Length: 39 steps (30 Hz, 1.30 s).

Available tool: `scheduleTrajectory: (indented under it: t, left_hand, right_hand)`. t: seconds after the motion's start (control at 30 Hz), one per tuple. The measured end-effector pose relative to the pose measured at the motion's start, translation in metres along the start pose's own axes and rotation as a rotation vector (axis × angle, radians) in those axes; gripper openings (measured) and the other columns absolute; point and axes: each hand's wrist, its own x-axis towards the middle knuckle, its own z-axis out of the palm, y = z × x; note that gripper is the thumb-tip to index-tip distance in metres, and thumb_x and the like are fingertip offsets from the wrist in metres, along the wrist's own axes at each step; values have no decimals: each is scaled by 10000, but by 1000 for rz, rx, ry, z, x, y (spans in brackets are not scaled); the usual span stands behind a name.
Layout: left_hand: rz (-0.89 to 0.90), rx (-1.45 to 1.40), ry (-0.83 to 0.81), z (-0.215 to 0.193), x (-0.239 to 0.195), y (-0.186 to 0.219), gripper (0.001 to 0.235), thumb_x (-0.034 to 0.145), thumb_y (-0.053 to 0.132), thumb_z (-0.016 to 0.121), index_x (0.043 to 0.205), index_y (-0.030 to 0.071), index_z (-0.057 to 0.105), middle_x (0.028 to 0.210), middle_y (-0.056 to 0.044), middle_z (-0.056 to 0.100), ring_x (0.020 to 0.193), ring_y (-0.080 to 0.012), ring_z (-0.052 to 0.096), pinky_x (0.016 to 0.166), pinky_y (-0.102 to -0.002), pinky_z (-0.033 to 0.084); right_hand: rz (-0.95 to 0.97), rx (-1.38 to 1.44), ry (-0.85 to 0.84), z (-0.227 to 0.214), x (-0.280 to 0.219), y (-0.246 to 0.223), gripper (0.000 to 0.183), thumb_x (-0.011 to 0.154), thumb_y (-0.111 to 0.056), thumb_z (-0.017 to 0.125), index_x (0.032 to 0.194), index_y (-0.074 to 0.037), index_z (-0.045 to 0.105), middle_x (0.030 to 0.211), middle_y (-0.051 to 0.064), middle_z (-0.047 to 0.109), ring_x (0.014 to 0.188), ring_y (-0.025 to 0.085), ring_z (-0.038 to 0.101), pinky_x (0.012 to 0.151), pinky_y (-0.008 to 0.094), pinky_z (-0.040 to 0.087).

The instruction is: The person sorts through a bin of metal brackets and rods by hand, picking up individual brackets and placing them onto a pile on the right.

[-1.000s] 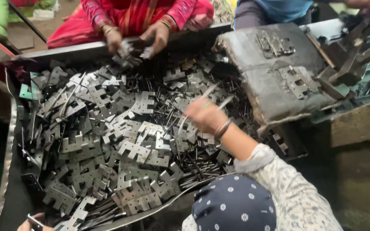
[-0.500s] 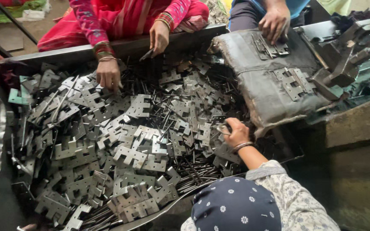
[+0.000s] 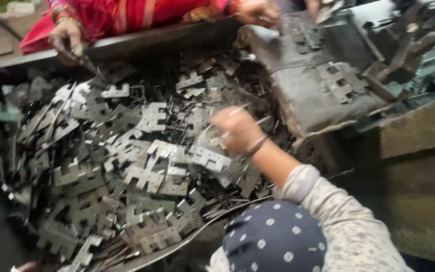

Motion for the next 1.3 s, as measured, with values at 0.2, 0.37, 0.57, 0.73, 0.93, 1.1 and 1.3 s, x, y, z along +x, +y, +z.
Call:
scheduleTrajectory:
  t: [0.2,0.37,0.57,0.73,0.93,1.1,1.3]
  left_hand:
    - [-18,-47,45,-32,-30,-13,272,875,-51,557,1052,71,724,1035,-126,679,936,-262,678,903,-341,563]
    - [-112,32,58,-45,-48,-3,284,855,-61,567,1049,66,731,1079,-136,709,969,-264,711,917,-344,590]
    - [-129,40,69,-44,-43,4,255,865,-50,592,1032,85,728,1083,-101,700,1021,-241,739,919,-334,595]
    - [-163,63,46,-52,-42,16,204,866,-34,661,1011,92,729,1100,-78,736,980,-238,730,869,-346,585]
    - [-115,158,52,-53,-43,10,280,862,-49,582,1013,134,731,1076,-47,704,1041,-226,729,924,-328,581]
    - [-76,169,72,-53,-44,5,301,853,-82,550,1012,96,734,1021,-82,693,945,-251,699,877,-333,582]
    - [-61,144,11,-52,-51,-7,316,848,-126,531,1036,41,724,1039,-131,683,962,-249,715,916,-324,589]
  right_hand:
    - [739,-136,-127,-2,-179,146,289,819,-184,776,1059,-42,700,1039,206,711,985,396,671,864,462,531]
    - [756,-157,1,26,-228,146,238,812,-141,747,1018,-34,692,975,209,700,917,369,675,836,439,542]
    - [836,-46,228,18,-164,90,229,991,-217,655,968,9,623,816,172,633,752,302,603,679,415,480]
    - [570,202,287,18,-49,24,330,1069,-283,498,1119,11,639,871,73,704,737,167,639,686,318,509]
    - [159,623,346,-41,-12,-22,357,1105,-369,563,1163,-32,667,1025,136,624,874,224,588,799,318,487]
    - [255,-303,0,-30,-93,76,240,988,-263,667,1084,-44,642,974,154,650,974,336,629,896,417,513]
    - [723,-208,-27,15,-248,164,322,825,-242,797,1045,-61,646,916,146,655,842,325,621,727,438,500]
